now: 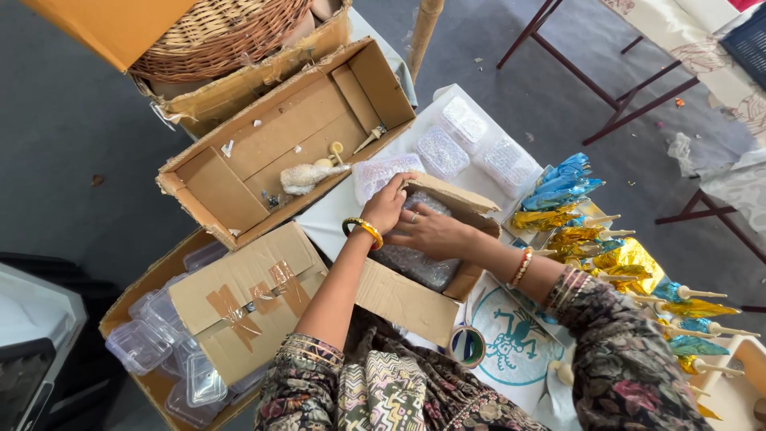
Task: Packing small bubble-wrapped items into a cardboard box.
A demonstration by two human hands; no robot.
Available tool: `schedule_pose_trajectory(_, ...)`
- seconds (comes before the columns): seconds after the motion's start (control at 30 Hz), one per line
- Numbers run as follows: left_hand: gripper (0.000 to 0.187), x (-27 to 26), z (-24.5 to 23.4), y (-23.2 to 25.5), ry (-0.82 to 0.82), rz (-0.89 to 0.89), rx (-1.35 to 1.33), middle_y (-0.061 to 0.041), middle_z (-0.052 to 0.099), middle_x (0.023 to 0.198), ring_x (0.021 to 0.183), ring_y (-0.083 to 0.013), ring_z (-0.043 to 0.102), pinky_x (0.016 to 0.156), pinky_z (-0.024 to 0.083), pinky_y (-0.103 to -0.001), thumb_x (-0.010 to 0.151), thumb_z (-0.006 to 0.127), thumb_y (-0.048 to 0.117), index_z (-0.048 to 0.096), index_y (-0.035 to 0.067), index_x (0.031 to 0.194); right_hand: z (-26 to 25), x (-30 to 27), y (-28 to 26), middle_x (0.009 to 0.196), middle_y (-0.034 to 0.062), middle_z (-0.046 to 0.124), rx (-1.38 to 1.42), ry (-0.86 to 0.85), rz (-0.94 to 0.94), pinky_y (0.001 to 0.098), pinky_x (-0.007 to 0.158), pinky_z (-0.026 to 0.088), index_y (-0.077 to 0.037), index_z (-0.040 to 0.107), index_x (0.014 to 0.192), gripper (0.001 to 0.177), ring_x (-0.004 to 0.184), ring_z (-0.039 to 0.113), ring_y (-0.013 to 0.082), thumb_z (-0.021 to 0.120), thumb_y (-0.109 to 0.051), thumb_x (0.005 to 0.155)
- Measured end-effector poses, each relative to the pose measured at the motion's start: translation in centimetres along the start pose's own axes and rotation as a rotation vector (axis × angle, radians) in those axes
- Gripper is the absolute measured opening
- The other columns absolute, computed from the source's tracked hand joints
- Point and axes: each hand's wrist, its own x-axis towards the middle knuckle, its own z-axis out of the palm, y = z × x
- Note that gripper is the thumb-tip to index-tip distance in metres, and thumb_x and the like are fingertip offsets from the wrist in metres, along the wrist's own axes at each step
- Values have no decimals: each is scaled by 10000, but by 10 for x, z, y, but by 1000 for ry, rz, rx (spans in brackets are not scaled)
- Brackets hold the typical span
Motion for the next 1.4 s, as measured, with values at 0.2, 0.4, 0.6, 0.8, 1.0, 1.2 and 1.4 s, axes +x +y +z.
schedule_pose_trajectory(0.2,380,0,1,7,69,185,-42,-152,679,1309,1180,-364,647,961,510,-437,998,471,154,545,247,1359,-19,-13,6,1390,108,535,0,121,-75,465,1026,367,-219,510,1399,701,1333,436,289,673,-207,717)
schedule_pose_trajectory(0.4,375,1,0,2,54,136,32,-152,683,1291,1164,-394,641,945,511,-460,1010,472,157,537,246,1369,31,11,5,1387,85,555,20,158,-140,457,1088,383,-197,541,1406,483,1327,473,252,531,-161,925)
schedule_pose_trajectory(0.6,378,4,-2,5,20,108,9,-135,678,1300,1146,-386,658,948,513,-458,1014,455,161,526,255,1373,27,13,-8,1313,110,569,68,271,-10,402,958,503,-199,606,1303,480,1304,510,308,572,-159,827)
schedule_pose_trajectory(0.8,395,11,-5,-20,-31,141,87,-150,655,1358,1256,-373,609,1014,480,-424,1027,462,162,498,249,1411,25,6,-8,1249,147,555,128,272,67,361,819,594,-143,586,1434,614,1213,573,345,593,-97,822)
schedule_pose_trajectory(1.0,458,8,-13,-16,-228,141,-83,-138,563,1484,1350,-305,568,1091,424,-369,1020,486,159,420,265,1461,13,-33,92,1123,79,742,725,578,433,362,855,594,-169,732,1152,308,1007,737,255,734,-78,858)
schedule_pose_trajectory(1.2,419,2,-26,12,-196,32,96,-107,612,1437,1326,-296,588,1052,463,-377,1044,494,229,451,306,1454,153,-8,205,1269,129,694,861,527,798,419,990,536,-109,670,1307,566,1177,665,304,829,-187,770)
schedule_pose_trajectory(1.4,378,-4,-21,16,-101,1,106,-78,670,1370,1239,-332,650,985,517,-394,1037,501,221,499,301,1406,193,27,177,1553,223,322,564,142,893,601,1102,360,-223,447,1478,933,1441,300,447,921,-402,695)
